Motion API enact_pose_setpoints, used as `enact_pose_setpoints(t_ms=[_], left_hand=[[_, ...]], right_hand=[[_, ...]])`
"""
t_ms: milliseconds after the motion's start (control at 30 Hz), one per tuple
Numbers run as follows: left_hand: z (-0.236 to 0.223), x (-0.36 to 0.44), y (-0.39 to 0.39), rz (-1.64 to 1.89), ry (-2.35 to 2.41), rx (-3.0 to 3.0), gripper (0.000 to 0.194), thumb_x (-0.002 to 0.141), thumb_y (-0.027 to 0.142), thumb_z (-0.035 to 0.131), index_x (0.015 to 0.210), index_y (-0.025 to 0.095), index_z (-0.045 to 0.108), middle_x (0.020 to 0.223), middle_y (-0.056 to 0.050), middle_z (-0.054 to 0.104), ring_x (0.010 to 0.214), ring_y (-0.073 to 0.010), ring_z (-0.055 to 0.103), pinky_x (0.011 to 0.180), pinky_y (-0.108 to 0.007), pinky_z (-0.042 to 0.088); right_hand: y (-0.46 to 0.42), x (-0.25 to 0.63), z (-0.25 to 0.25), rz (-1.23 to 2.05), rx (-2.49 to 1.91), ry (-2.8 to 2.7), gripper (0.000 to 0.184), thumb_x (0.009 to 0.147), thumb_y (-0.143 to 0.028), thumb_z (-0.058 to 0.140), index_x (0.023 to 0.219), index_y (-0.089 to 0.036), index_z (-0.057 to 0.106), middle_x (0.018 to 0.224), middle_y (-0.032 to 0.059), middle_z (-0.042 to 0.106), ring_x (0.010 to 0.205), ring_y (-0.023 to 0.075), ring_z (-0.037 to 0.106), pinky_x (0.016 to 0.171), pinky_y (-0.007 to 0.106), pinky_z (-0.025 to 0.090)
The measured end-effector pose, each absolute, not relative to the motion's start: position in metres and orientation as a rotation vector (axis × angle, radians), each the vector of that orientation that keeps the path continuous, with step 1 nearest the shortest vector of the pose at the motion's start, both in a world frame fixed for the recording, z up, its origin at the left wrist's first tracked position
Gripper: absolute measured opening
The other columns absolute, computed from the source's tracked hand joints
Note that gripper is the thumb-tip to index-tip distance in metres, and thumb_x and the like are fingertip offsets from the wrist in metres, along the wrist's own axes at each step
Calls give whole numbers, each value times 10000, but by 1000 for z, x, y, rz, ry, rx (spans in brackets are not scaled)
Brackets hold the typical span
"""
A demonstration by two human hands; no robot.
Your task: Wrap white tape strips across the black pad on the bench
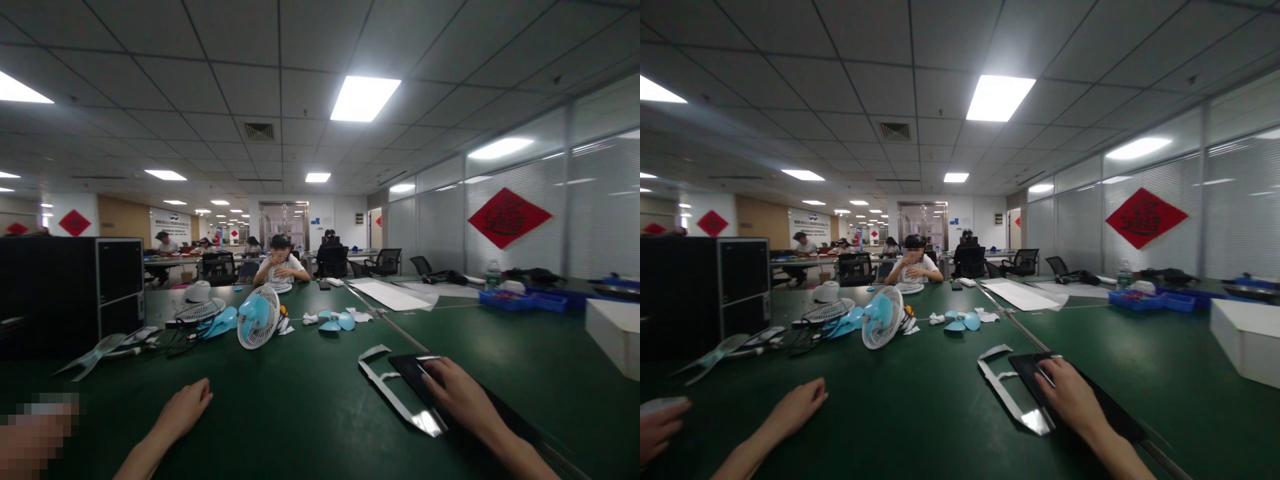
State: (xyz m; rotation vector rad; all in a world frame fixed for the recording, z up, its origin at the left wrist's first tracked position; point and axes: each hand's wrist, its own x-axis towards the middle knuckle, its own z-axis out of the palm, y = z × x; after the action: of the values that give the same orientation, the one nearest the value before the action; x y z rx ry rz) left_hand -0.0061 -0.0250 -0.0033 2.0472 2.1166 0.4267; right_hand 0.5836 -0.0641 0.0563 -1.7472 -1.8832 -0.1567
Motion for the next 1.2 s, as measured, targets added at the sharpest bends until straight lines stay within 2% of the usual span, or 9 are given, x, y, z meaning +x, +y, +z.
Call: enact_pose_setpoints(t_ms=[100,167,267,400,600,700,900,1067,1200], left_hand=[[-2,-5,-26,436,2107,2050,208,884,330,373,866,201,535,924,-72,659,816,-197,628,662,-276,436],[-4,-7,-25,451,2103,2041,208,880,336,379,871,201,538,929,-72,660,821,-197,628,667,-277,438],[-8,-10,-23,465,2086,2025,213,879,346,378,878,208,540,942,-66,660,828,-193,627,669,-272,439],[-13,-14,-19,457,2077,2050,210,882,355,372,859,217,529,917,-57,661,814,-187,624,670,-273,431],[-20,-19,-12,449,2103,2090,205,878,370,374,838,222,509,892,-54,658,792,-189,621,653,-280,402],[-22,-22,-10,464,2093,2080,213,879,376,371,849,224,517,905,-53,656,798,-187,617,660,-279,404],[-20,-22,-11,455,2067,2046,214,873,373,372,848,224,523,912,-57,658,814,-192,615,669,-284,417],[-15,-16,-14,457,2087,2028,203,863,368,381,836,225,524,898,-47,657,812,-192,613,679,-286,421],[-11,-12,-19,489,2072,2039,232,866,388,365,852,222,526,899,-52,647,797,-202,612,661,-294,427]], right_hand=[[-39,619,61,-289,-1983,-1753,324,832,-312,456,1019,-111,628,1021,170,624,967,288,593,821,371,467],[-27,636,61,-282,-2106,-1752,281,826,-285,468,946,-94,636,985,185,637,935,292,609,789,362,469],[-21,646,59,-123,-2165,-1784,256,844,-290,439,844,-132,640,952,168,661,863,270,638,690,330,474],[-23,647,58,-44,-2164,-1724,239,840,-287,427,838,-174,638,938,133,682,820,253,653,619,308,458],[-23,668,50,-68,-2178,-1664,294,792,-418,500,747,-158,630,863,167,686,793,296,653,603,339,448],[-24,677,44,30,-2171,-1672,256,784,-378,495,739,-174,642,823,138,697,782,291,661,606,342,446],[-29,680,45,-22,-2152,-1584,268,771,-376,483,727,-186,667,815,133,703,767,306,663,604,371,462],[-37,692,59,-129,-2150,-1488,298,796,-390,452,713,-191,659,816,162,693,787,330,655,659,418,471],[-44,701,72,-265,-2143,-1392,354,841,-402,396,802,-168,659,895,212,673,798,345,641,669,435,463]])
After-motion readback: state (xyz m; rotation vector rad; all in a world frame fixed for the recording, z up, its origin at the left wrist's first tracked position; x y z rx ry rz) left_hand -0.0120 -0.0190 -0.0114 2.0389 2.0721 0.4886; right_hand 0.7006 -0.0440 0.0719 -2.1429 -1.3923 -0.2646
